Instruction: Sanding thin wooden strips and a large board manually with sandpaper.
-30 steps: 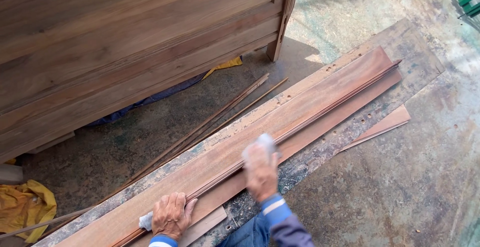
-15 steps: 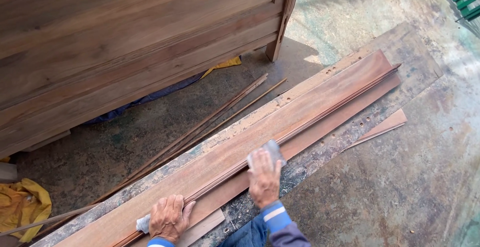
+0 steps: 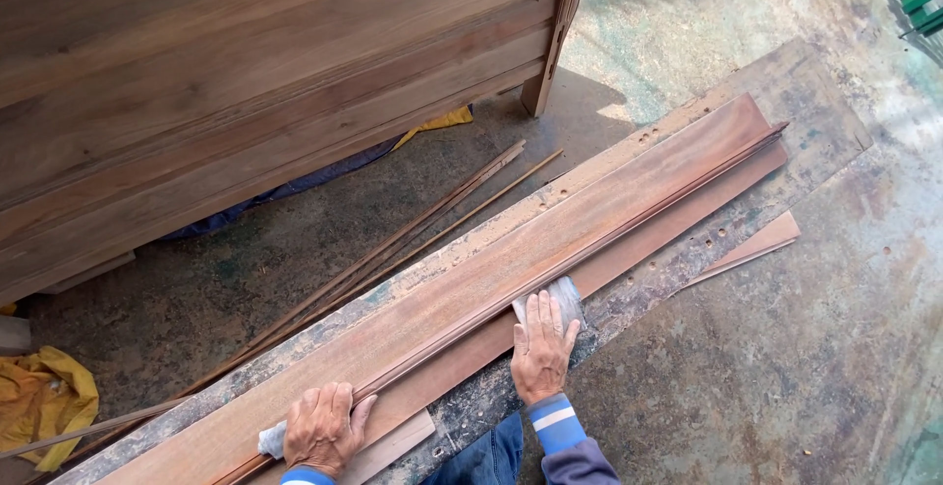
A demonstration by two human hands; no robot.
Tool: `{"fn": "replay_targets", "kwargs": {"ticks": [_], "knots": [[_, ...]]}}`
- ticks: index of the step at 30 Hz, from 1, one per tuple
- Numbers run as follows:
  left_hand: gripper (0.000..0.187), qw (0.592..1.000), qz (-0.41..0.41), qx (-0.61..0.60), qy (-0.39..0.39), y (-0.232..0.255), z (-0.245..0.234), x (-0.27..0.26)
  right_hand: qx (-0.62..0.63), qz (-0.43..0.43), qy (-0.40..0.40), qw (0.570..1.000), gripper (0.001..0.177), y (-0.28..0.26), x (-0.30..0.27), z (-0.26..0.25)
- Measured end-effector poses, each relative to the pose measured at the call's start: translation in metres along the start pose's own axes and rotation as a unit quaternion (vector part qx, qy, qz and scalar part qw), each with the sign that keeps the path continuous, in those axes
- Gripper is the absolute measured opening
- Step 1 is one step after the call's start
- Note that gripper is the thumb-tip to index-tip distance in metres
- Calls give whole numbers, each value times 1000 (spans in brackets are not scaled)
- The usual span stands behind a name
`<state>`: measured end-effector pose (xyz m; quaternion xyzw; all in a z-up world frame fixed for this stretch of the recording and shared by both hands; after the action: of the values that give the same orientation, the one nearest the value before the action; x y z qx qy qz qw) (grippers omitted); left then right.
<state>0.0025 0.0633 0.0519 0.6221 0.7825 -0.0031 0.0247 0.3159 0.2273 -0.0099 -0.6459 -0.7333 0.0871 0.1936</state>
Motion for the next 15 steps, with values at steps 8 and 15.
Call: {"fn": "replay_targets", "kwargs": {"ticks": [8, 15], "knots": [[43, 1000, -15, 11, 1, -2, 7, -1, 190, 108, 90, 972, 47, 55, 19, -16], [41, 1000, -16, 3, 7, 0, 6, -1, 69, -18, 100, 992, 45, 5, 42, -7]]}}
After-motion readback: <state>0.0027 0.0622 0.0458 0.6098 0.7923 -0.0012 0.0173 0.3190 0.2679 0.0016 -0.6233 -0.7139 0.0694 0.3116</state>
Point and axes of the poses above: each hand's wrist, its own x-axis towards the middle knuckle, its own z-axis out of the palm, y = z × x, the point moved 5 cm from there along x, towards the middle knuckle, and after that the axes turned 3 degrees about x, right-handed, at the moved point
